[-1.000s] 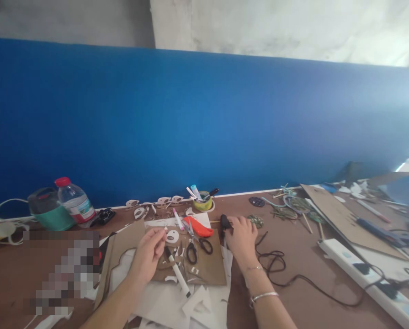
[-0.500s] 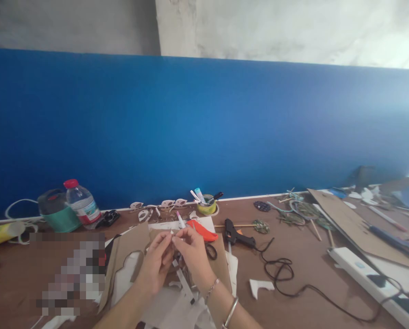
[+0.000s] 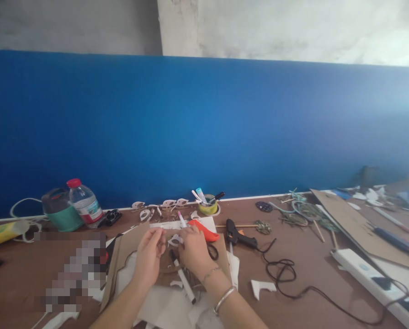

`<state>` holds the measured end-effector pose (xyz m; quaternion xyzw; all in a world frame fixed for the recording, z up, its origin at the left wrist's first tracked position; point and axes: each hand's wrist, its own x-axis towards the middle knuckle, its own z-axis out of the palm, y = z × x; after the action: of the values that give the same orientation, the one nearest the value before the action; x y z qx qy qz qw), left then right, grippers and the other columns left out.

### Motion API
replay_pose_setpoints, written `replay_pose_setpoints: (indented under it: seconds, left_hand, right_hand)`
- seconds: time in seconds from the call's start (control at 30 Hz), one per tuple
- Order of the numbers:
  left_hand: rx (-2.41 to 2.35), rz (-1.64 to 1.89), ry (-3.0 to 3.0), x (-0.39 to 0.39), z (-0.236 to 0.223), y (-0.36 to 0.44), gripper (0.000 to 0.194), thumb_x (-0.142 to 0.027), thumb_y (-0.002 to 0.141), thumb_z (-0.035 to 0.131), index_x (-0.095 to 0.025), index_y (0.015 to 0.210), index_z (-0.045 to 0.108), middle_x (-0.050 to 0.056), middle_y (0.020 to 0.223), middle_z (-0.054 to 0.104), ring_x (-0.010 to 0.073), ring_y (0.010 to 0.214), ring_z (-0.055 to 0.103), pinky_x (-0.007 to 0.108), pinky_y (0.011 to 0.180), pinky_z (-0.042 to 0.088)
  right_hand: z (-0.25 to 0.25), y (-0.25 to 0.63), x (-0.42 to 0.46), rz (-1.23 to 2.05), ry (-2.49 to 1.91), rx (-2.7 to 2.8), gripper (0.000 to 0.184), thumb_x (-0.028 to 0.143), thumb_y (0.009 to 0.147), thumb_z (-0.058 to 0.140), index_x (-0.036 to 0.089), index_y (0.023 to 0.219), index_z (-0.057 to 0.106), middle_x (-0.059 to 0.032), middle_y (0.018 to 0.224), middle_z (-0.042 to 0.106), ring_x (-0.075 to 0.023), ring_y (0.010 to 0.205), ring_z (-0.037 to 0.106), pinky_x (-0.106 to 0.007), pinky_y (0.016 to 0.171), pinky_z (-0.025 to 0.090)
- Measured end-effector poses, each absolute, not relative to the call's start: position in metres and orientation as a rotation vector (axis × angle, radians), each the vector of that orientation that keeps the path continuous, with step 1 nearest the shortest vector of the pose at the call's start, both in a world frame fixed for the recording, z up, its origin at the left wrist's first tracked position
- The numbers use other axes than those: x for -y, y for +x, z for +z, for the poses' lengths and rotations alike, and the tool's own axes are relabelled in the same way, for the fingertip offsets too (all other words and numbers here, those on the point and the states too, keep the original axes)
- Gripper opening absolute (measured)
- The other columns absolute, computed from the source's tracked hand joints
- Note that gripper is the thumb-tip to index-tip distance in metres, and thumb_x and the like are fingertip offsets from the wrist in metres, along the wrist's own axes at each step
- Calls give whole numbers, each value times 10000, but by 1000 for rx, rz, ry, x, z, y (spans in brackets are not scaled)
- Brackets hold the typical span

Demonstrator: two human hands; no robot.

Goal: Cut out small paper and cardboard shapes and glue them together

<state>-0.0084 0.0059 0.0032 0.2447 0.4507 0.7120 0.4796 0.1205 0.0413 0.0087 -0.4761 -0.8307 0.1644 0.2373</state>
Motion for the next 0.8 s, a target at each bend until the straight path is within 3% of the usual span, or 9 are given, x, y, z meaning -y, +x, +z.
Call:
replay_pose_setpoints:
  seconds: [0.2,0.37,0.47,0.57,0.67,0.8]
  left_hand:
    - [-1069,1742,604,-6,1,-8,282,-403,670,725,-168,702,574,-51,547,516,57,458,424,166,424,314]
    - [-1059,1750,611,-5,5,-7,259,-381,682,720,-168,684,573,-49,549,506,62,474,422,169,435,318]
    - [-1066,1747,640,-5,2,-6,239,-377,717,693,-172,690,573,-49,548,494,68,490,415,174,457,320]
    - [-1129,1724,713,-6,-5,-6,234,-384,735,675,-174,694,579,-43,563,497,81,520,419,186,484,324]
    - [-1203,1691,829,-5,-9,-6,230,-385,757,654,-173,691,592,-39,580,497,90,553,420,193,529,333]
    - [-1202,1642,888,-4,-9,-6,237,-388,750,655,-171,677,597,-24,618,528,109,598,444,209,574,347]
  right_hand:
    - [17,111,-48,482,-1193,2438,411,37,662,519,189,1012,671,-80,999,670,-243,961,540,-321,802,358]
    - [17,123,-52,804,-1156,2106,149,89,672,543,168,724,658,-59,763,653,-203,757,567,-301,709,400]
    - [13,129,-56,1084,-1142,1735,21,192,677,578,181,659,580,-5,621,597,-167,618,549,-272,596,412]
    - [14,131,-56,1345,-1090,1356,173,284,640,633,188,758,550,25,602,587,-139,543,542,-244,527,411]
    - [22,133,-51,1487,-1031,1159,386,296,630,682,202,983,556,21,682,640,-131,564,579,-236,549,436]
    - [29,135,-47,1537,-1040,1110,383,291,631,702,184,987,609,14,676,652,-128,574,599,-224,548,439]
